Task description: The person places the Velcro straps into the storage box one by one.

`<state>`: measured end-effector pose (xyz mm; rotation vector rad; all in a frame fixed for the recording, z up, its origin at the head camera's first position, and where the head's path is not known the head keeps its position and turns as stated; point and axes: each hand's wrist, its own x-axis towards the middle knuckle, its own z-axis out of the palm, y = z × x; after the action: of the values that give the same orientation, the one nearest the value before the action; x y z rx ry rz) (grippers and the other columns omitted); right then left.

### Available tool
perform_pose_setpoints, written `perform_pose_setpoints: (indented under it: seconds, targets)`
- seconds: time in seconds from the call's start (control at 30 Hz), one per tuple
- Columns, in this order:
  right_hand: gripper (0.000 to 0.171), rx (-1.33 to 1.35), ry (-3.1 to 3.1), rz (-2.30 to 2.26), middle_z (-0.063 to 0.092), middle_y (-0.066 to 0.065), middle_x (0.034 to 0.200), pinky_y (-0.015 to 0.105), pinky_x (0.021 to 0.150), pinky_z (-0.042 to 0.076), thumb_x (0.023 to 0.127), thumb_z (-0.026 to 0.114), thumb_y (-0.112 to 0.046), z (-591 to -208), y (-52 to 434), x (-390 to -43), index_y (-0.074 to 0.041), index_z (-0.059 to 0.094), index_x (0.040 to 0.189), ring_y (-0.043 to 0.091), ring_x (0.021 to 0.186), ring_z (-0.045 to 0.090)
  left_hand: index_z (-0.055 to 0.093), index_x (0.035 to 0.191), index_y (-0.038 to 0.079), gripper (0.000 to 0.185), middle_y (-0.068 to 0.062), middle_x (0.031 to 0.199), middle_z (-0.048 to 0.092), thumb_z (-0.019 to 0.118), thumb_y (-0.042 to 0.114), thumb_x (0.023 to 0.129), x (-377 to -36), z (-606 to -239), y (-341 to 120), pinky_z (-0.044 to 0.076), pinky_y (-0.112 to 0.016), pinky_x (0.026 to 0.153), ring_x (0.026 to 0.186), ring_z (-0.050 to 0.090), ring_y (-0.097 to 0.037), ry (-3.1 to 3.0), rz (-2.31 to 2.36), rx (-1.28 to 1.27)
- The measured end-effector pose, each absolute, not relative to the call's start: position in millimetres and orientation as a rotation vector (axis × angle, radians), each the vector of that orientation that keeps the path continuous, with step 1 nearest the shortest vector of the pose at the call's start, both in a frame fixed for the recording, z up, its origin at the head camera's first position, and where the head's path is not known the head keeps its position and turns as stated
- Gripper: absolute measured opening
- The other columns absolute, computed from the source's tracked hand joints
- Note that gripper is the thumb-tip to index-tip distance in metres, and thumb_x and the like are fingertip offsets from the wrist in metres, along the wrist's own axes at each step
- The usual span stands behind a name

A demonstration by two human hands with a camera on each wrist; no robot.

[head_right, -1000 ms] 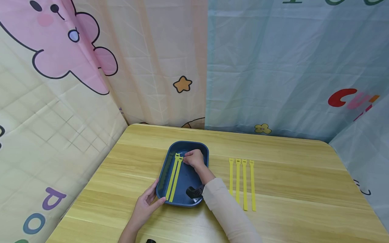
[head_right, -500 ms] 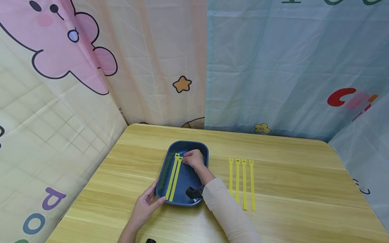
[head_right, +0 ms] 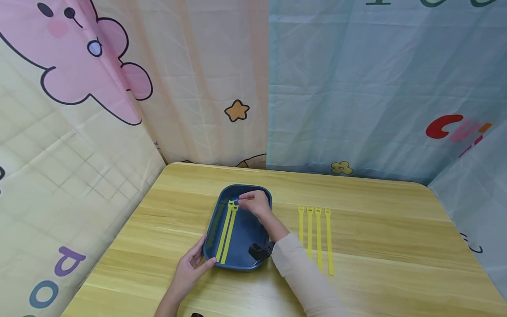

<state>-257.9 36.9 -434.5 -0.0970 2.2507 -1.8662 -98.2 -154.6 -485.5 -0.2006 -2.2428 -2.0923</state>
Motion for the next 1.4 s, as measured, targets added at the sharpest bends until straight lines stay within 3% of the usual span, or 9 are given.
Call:
perform_pose_setpoints:
  seconds: [0.33,0.63,0.87,1.4]
  targets:
    - [0.025,-0.081,2.307,-1.819,0.067,0.017,0.094,0.035,0.079,0.054,0.085,0.064,-0.004,-415,60,-254,0.008,0.063,0.108,0.026,0.085,0.065,0.03,0.138,-0.007,0.073,-0.025,0.144,0.023,0.071,0.008,0.08,-99,-489,-155,0.028,-0.028,0.101,0.13,0.027,-0.036,-2.225,-2.081,-0.233]
    - [0.027,-0.136,2.323,-1.868,0.065,0.023,0.099,0.046,0.085,0.049,0.087,0.061,0.0,-406,79,-253,0.014,0.059,0.109,0.029,0.088,0.065,0.031,0.139,-0.006,0.071,-0.024,0.144,0.025,0.07,0.007,0.081,-98,-486,-157,0.029,-0.03,0.1,0.129,0.028,-0.035,-2.249,-2.066,-0.192]
    - [0.028,-0.114,2.317,-1.882,0.064,0.022,0.101,0.038,0.083,0.052,0.086,0.062,-0.002,-404,95,-254,0.013,0.059,0.111,0.033,0.092,0.063,0.031,0.139,-0.005,0.072,-0.023,0.144,0.025,0.071,0.008,0.08,-99,-486,-155,0.028,-0.03,0.101,0.13,0.028,-0.034,-2.253,-2.081,-0.18]
    - [0.029,-0.043,2.414,-1.856,0.061,0.028,0.105,0.043,0.085,0.05,0.087,0.061,-0.002,-413,132,-254,0.015,0.057,0.111,0.032,0.091,0.063,0.031,0.138,-0.008,0.073,-0.026,0.143,0.024,0.072,0.006,0.079,-99,-487,-154,0.03,-0.026,0.099,0.129,0.027,-0.036,-2.238,-2.055,-0.214]
